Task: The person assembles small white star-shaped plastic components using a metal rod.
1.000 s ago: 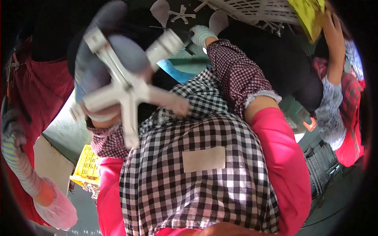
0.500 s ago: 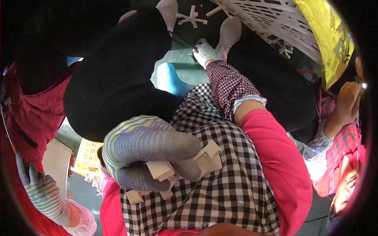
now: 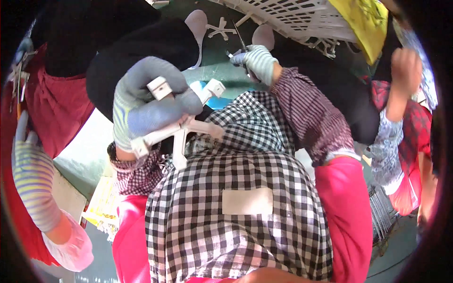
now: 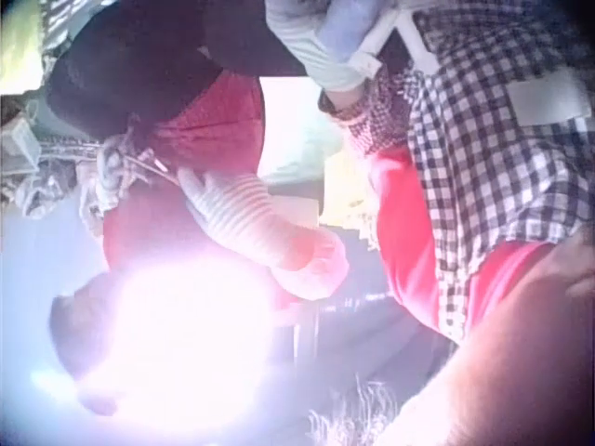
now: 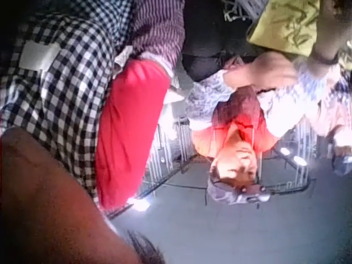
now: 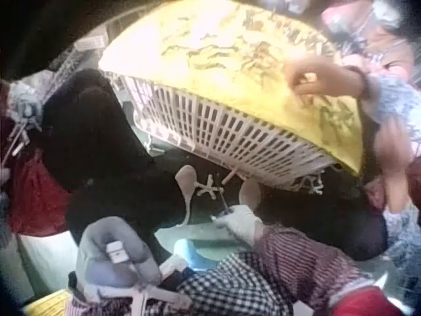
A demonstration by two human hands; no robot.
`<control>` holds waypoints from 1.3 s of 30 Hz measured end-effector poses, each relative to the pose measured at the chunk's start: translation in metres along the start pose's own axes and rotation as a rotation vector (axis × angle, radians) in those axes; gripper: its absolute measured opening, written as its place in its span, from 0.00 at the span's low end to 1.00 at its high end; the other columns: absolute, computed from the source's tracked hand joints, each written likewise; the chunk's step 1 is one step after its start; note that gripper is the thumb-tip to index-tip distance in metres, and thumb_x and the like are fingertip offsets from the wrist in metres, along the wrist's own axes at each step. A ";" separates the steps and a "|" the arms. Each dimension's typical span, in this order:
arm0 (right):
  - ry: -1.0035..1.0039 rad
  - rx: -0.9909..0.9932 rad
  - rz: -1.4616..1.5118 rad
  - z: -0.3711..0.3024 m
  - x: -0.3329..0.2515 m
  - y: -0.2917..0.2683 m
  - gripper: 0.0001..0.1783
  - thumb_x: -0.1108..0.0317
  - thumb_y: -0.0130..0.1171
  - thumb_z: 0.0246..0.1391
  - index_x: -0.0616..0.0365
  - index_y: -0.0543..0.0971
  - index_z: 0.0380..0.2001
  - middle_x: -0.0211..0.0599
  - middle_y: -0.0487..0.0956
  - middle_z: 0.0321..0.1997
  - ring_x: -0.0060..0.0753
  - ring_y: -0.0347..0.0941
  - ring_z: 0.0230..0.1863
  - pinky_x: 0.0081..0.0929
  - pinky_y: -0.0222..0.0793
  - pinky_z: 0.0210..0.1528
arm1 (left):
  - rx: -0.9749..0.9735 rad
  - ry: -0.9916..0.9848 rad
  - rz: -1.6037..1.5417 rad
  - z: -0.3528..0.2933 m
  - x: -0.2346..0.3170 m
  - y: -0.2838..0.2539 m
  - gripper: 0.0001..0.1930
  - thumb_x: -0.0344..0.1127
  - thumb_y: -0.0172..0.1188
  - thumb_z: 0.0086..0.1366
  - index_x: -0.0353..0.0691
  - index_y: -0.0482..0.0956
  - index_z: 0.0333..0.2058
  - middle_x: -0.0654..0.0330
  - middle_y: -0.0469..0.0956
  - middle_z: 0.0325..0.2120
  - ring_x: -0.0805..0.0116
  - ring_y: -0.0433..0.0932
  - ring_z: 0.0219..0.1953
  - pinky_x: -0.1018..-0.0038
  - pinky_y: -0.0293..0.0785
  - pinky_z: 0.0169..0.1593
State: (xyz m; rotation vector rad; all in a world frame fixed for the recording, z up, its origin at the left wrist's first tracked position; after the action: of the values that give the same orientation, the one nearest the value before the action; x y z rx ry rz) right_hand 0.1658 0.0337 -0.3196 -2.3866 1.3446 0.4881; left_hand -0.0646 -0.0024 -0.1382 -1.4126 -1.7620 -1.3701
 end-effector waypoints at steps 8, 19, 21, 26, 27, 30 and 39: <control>-0.383 0.012 0.148 -0.130 -0.066 -0.011 0.19 0.71 0.65 0.41 0.65 0.77 0.39 0.33 0.79 0.28 0.17 0.71 0.25 0.18 0.67 0.27 | -0.134 -0.285 0.055 0.011 -0.071 0.038 0.28 0.29 0.60 0.52 0.33 0.65 0.53 0.59 0.75 0.28 0.75 0.76 0.27 0.83 0.72 0.30; -0.316 -0.061 0.172 -0.152 -0.044 -0.007 0.21 0.67 0.66 0.40 0.65 0.76 0.39 0.32 0.76 0.23 0.17 0.68 0.19 0.15 0.63 0.22 | -0.321 -0.116 0.158 0.033 -0.078 0.060 0.19 0.31 0.56 0.61 0.37 0.68 0.51 0.59 0.76 0.32 0.76 0.77 0.27 0.81 0.78 0.31; -0.301 -0.088 0.156 -0.153 -0.031 -0.005 0.21 0.67 0.65 0.41 0.65 0.74 0.40 0.31 0.75 0.25 0.17 0.67 0.19 0.14 0.63 0.22 | -0.428 -0.137 0.228 0.031 -0.080 0.065 0.19 0.30 0.56 0.60 0.37 0.70 0.51 0.59 0.77 0.38 0.74 0.75 0.39 0.80 0.71 0.45; -0.297 -0.178 0.281 -0.158 -0.034 0.005 0.25 0.67 0.63 0.42 0.65 0.71 0.45 0.31 0.74 0.28 0.18 0.67 0.18 0.14 0.64 0.22 | -0.506 -0.158 0.325 0.035 -0.077 0.062 0.16 0.32 0.56 0.60 0.37 0.72 0.47 0.60 0.77 0.37 0.74 0.75 0.39 0.79 0.71 0.44; -0.291 -0.183 0.280 -0.158 -0.034 0.006 0.25 0.67 0.63 0.42 0.65 0.71 0.45 0.31 0.74 0.28 0.18 0.67 0.18 0.14 0.64 0.22 | -0.527 -0.135 0.344 0.035 -0.076 0.064 0.14 0.33 0.56 0.60 0.38 0.73 0.45 0.60 0.77 0.36 0.73 0.75 0.38 0.78 0.71 0.44; -0.242 -0.188 0.341 -0.157 -0.035 0.006 0.21 0.71 0.64 0.44 0.65 0.73 0.42 0.31 0.77 0.28 0.15 0.69 0.20 0.12 0.65 0.22 | -0.546 -0.094 0.377 0.036 -0.074 0.066 0.13 0.34 0.57 0.60 0.37 0.74 0.43 0.60 0.77 0.35 0.72 0.76 0.38 0.78 0.72 0.44; -0.238 -0.188 0.317 -0.154 -0.034 0.008 0.19 0.71 0.64 0.43 0.65 0.74 0.41 0.32 0.78 0.30 0.16 0.70 0.23 0.13 0.66 0.26 | -0.527 -0.104 0.228 0.034 -0.081 0.063 0.13 0.32 0.55 0.59 0.36 0.73 0.42 0.59 0.76 0.34 0.70 0.76 0.39 0.75 0.73 0.44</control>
State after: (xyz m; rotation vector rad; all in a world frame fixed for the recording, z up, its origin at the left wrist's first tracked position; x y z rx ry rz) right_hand 0.1606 -0.0166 -0.1694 -2.1721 1.6311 0.9923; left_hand 0.0278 -0.0087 -0.1942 -1.9193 -1.2898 -1.7321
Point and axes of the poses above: each hand's wrist, its own z-axis towards the middle knuckle, its own y-axis out of the palm, x = y × z, the point moved 7 cm from there along z, towards the middle knuckle
